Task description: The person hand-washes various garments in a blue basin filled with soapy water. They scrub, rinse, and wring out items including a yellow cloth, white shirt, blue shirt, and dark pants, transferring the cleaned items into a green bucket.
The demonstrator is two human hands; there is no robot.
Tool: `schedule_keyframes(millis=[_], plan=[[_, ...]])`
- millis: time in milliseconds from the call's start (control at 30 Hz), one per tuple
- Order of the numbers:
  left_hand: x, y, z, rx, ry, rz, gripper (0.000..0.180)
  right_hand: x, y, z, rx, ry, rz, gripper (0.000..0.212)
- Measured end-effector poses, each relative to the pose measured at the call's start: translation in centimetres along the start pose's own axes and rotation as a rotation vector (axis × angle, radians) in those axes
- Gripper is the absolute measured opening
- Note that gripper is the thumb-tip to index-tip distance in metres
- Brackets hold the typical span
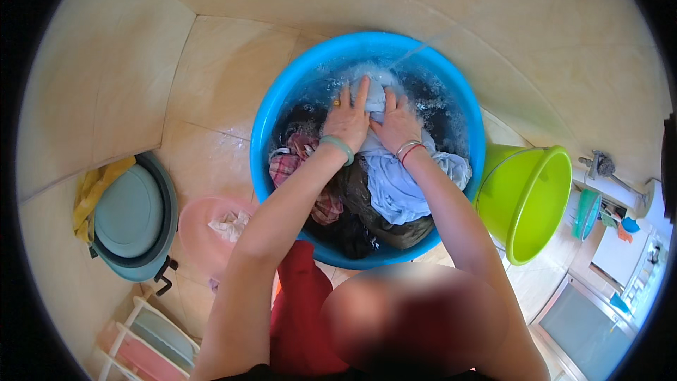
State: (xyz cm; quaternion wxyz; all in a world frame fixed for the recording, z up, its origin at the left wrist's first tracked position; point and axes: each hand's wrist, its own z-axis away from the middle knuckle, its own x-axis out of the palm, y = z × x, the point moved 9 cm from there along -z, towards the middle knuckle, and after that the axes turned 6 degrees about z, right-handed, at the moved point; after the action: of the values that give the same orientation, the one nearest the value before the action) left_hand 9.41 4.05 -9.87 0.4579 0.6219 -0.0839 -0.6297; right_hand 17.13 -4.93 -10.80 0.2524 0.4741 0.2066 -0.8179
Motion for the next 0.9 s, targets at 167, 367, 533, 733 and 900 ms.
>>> schedule_keyframes(millis=[167,367,533,733,900], plan=[[2.6,-1.3,-2.4,-0.11,-0.143,-0.122,0.068,3.8,1.6,-3.4,-0.069,0.02,0.009,0.074],[3.7,-4.1,-4.8,-0.207,-0.208,-0.218,0.067,4.3,1.1,-5.8,0.03,-0.089,0.035,0.049],[2.9,-3.0,-3.6,-0.153,0.027,0.189,0.055,6.9,3.9,-9.1,-0.141,-0.042,-0.005,0.057],[1.7,-3.3,3.0,-0.231,0.314,1.014,0.064,-1.5,3.9,-2.8,-0.125,0.256,-0.778,0.04],[2.2,-2.3,0.2,-0.388,0.144,1.676,0.082,-9.9,-2.4,7.0,-0.408,0.442,-0.762,0.027]])
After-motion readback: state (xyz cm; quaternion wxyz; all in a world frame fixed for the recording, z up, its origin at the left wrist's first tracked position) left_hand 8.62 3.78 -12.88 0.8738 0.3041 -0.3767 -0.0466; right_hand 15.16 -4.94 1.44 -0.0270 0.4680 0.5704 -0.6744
